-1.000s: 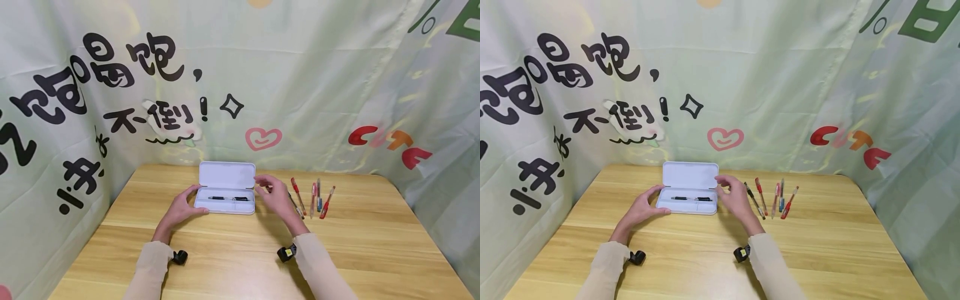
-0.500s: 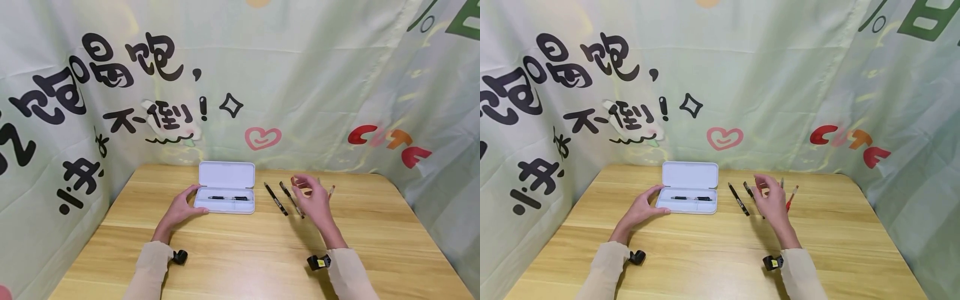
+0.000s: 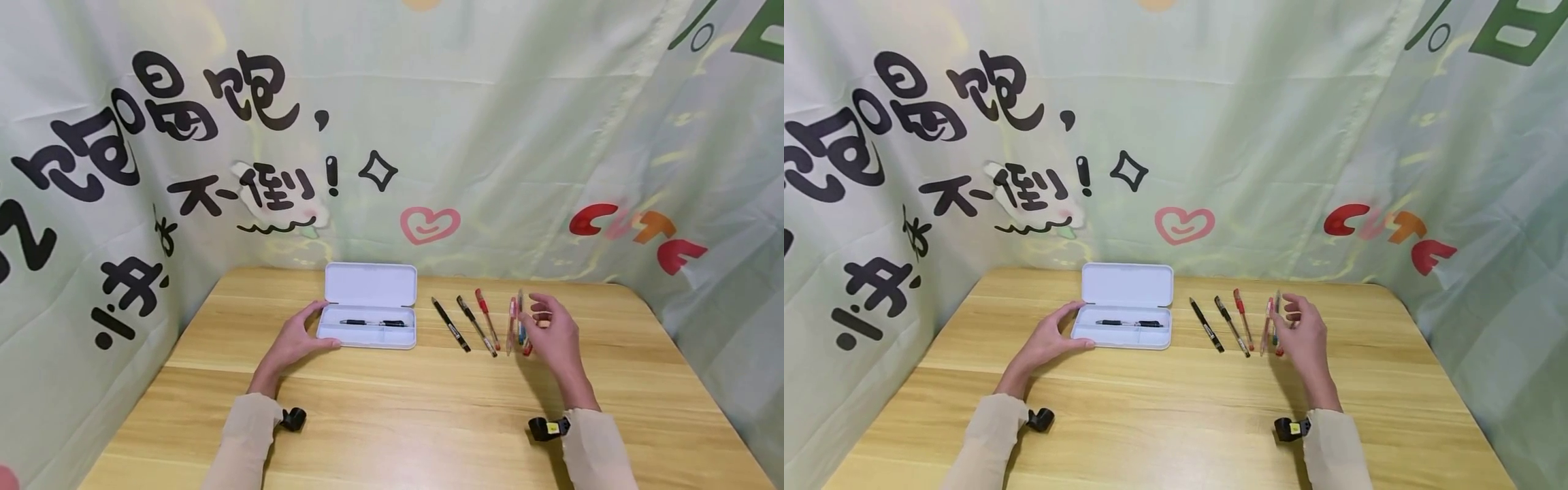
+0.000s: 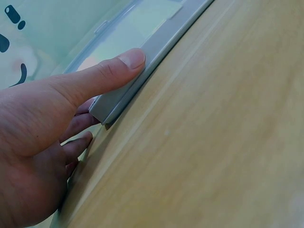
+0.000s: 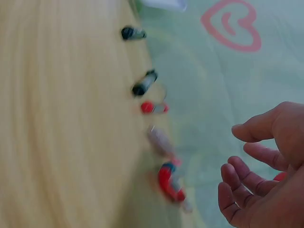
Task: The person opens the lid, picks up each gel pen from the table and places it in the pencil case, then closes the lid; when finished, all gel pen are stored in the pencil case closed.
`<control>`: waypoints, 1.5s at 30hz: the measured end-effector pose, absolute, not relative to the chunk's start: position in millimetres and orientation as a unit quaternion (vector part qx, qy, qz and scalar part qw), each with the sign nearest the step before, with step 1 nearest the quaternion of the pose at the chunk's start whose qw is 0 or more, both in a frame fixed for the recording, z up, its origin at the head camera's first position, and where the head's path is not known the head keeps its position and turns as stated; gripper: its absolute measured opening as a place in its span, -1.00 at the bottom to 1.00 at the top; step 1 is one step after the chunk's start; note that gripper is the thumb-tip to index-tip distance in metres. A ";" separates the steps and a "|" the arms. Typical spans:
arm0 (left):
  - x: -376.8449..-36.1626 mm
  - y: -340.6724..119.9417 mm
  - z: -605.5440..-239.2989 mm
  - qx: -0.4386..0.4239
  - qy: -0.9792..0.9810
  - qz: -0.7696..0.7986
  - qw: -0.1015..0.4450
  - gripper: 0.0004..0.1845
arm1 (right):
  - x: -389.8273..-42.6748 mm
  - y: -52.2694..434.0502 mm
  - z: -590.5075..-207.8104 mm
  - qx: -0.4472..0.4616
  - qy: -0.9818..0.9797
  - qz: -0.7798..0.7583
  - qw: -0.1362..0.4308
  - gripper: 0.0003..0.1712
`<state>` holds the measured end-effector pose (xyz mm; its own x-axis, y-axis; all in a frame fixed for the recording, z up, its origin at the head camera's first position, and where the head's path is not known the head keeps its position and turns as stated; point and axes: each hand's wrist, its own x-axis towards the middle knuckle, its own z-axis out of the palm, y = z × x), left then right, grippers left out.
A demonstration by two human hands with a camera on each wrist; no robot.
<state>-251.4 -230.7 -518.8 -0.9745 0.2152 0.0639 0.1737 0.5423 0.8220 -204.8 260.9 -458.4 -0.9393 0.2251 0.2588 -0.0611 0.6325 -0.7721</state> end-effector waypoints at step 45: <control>-250.4 -230.0 -518.4 0.126 0.874 0.469 0.016 0.02 | -203.5 263.5 -470.1 -0.044 -0.908 0.383 0.162 -0.75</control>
